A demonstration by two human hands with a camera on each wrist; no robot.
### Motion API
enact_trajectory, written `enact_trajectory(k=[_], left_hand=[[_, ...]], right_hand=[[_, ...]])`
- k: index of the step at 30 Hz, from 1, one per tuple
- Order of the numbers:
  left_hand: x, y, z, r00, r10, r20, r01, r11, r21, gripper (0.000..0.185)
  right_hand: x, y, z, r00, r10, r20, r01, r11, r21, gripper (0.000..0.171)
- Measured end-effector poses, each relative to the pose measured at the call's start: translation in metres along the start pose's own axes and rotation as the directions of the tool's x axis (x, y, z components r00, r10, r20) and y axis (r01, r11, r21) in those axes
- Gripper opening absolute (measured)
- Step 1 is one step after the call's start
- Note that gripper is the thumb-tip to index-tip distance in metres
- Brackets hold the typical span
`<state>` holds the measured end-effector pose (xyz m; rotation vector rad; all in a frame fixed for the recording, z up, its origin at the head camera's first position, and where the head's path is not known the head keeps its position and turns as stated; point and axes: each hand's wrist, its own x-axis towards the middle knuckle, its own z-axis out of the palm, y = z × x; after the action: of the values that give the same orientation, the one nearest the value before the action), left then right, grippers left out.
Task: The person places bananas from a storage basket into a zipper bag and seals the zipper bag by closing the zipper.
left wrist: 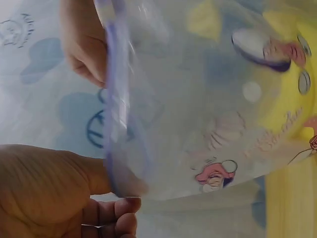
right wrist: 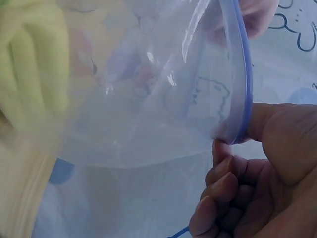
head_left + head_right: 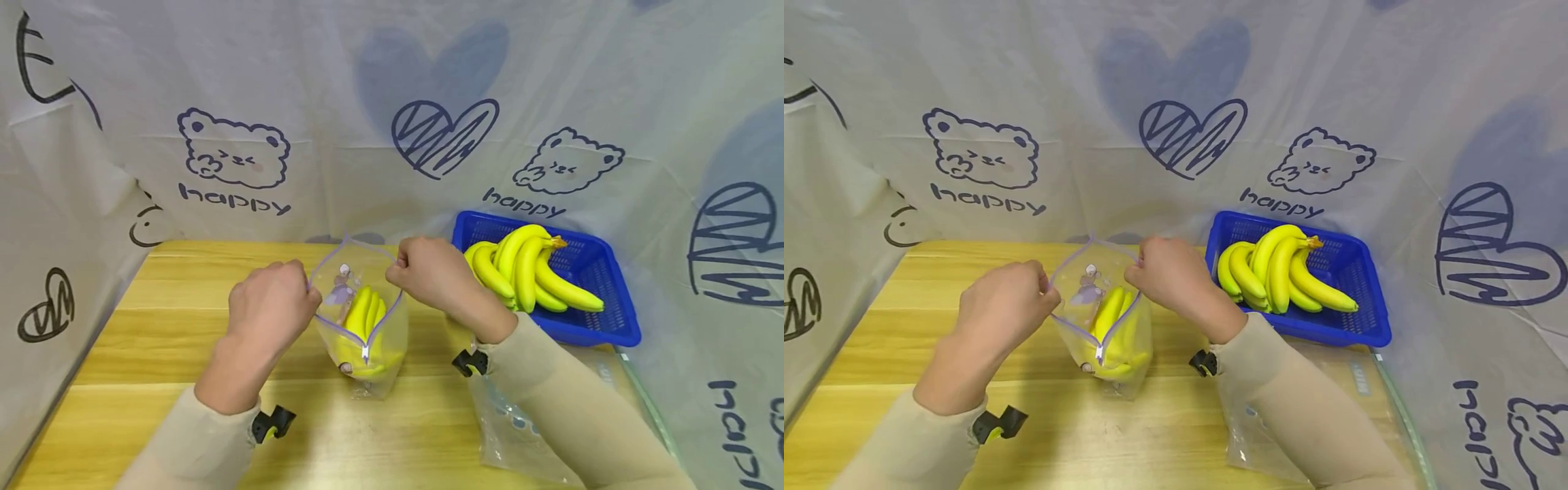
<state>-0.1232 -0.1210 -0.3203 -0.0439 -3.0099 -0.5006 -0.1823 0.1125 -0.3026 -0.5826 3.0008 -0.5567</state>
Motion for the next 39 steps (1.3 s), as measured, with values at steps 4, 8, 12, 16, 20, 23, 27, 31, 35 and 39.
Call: enact_trajectory(k=[4, 8, 12, 16, 20, 23, 27, 31, 35, 39], left_hand=[[0.010, -0.001, 0.010, 1.000, 0.009, -0.001, -0.009, 0.999, 0.041, 0.020], [0.018, -0.004, 0.010, 0.998, -0.010, -0.056, 0.014, 0.998, 0.066, 0.013], [0.024, -0.006, 0.006, 0.999, -0.032, -0.036, 0.035, 0.997, 0.074, 0.018], [0.033, -0.002, 0.005, 0.999, -0.030, 0.034, 0.028, 0.998, 0.062, 0.025], [0.044, 0.000, 0.008, 0.999, -0.032, 0.002, 0.032, 0.998, 0.057, 0.013], [0.045, -0.002, 0.008, 0.999, -0.043, 0.024, 0.042, 0.999, 0.015, 0.013], [0.032, -0.004, 0.003, 0.993, -0.048, 0.112, 0.057, 0.996, -0.073, 0.025], [0.015, -0.001, 0.000, 0.991, -0.017, 0.130, 0.028, 0.996, -0.081, 0.027], [0.007, 0.002, 0.005, 0.998, 0.016, 0.065, -0.015, 1.000, -0.023, 0.022], [0.004, 0.001, 0.011, 1.000, 0.020, -0.010, -0.020, 0.999, 0.031, 0.019]], right_hand=[[-0.004, 0.000, 0.006, 0.999, -0.029, 0.019, 0.030, 0.999, -0.045, 0.026], [-0.007, 0.003, 0.005, 0.999, -0.022, 0.027, 0.024, 0.995, -0.101, 0.023], [-0.009, 0.007, 0.004, 1.000, 0.003, 0.024, -0.001, 0.994, -0.109, 0.020], [-0.008, 0.006, 0.006, 0.999, -0.033, 0.036, 0.036, 0.995, -0.095, 0.020], [-0.007, 0.004, 0.009, 0.999, -0.044, 0.023, 0.047, 0.994, -0.099, 0.022], [-0.007, 0.002, 0.011, 1.000, -0.027, 0.014, 0.028, 0.996, -0.090, 0.025], [-0.008, 0.001, 0.013, 1.000, -0.009, -0.001, 0.009, 0.997, -0.071, 0.026], [-0.013, 0.003, 0.014, 0.999, 0.017, -0.043, -0.020, 0.997, -0.073, 0.022], [-0.016, 0.009, 0.015, 0.997, 0.016, -0.077, -0.023, 0.996, -0.088, 0.017], [-0.018, 0.014, 0.015, 0.996, 0.028, -0.089, -0.037, 0.994, -0.104, 0.018]])
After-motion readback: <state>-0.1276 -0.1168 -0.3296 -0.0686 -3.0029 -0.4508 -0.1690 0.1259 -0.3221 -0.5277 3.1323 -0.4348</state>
